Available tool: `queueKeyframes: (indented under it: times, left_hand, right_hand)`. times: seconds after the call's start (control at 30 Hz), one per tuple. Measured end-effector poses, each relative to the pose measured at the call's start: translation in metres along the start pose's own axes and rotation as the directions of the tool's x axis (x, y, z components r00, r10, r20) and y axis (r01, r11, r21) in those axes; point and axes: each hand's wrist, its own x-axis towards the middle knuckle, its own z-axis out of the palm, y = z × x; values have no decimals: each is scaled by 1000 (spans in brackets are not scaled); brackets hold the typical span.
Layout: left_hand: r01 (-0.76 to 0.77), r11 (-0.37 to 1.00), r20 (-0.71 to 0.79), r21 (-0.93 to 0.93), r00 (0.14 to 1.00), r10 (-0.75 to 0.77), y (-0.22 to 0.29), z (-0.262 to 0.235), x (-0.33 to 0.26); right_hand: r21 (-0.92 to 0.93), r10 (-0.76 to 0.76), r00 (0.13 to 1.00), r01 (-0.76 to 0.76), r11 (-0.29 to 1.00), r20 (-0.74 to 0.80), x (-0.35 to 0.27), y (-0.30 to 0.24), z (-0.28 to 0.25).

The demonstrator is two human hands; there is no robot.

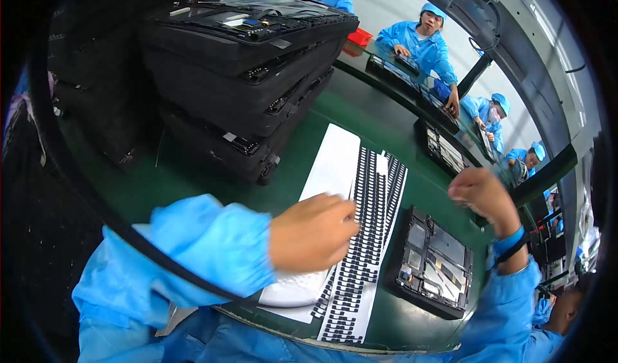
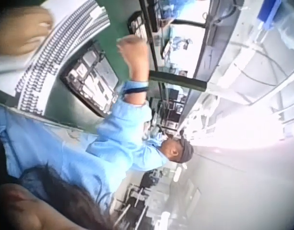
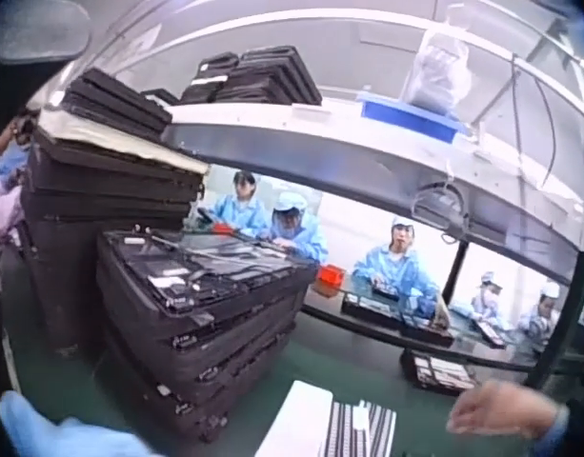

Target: The person assembles tablet components by hand, attaching a component ribbon to a tablet component and applying a sticker from a sticker sheet.

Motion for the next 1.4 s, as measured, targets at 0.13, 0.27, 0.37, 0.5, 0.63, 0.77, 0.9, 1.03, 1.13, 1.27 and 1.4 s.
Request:
queueKeyframes:
  times: [0.13,0.27,0.37,0.5,0.63,0.77,0.9,1.03,1.13,1.27,1.4]
  left_hand:
    - [8,1000,-68,-12,998,-9,-56,66,65]
    - [96,994,85,45,991,-99,-73,77,69]
    - [82,996,82,29,993,-84,-76,90,73]
    - [123,992,116,36,985,-126,-70,83,79]
    - [162,985,123,61,978,-169,-72,76,78]
    - [90,992,-48,92,995,-86,-77,87,72]
    - [178,981,143,81,972,-188,-69,78,73]
    - [156,982,151,111,974,-172,-66,78,74]
    - [118,987,46,109,991,-123,-73,87,74]
    - [69,993,-49,93,997,-64,-72,91,79]
    - [115,987,92,109,988,-125,-72,79,75]
  right_hand:
    - [153,140,990,-141,978,19,26,-6,65]
    - [-44,40,953,-55,998,-300,72,-5,119]
    - [-97,39,916,-85,992,-400,80,5,134]
    - [-128,-31,937,-15,992,-347,82,9,126]
    - [-169,33,934,-98,981,-355,80,-16,125]
    - [-167,72,930,-140,976,-360,79,-19,127]
    - [-102,94,923,-141,985,-374,75,-14,131]
    - [-58,79,931,-106,993,-357,81,-3,128]
    - [48,167,950,-160,986,-265,94,-1,121]
    - [79,150,948,-133,988,-281,89,13,107]
    - [438,264,900,-93,894,-348,19,26,51]
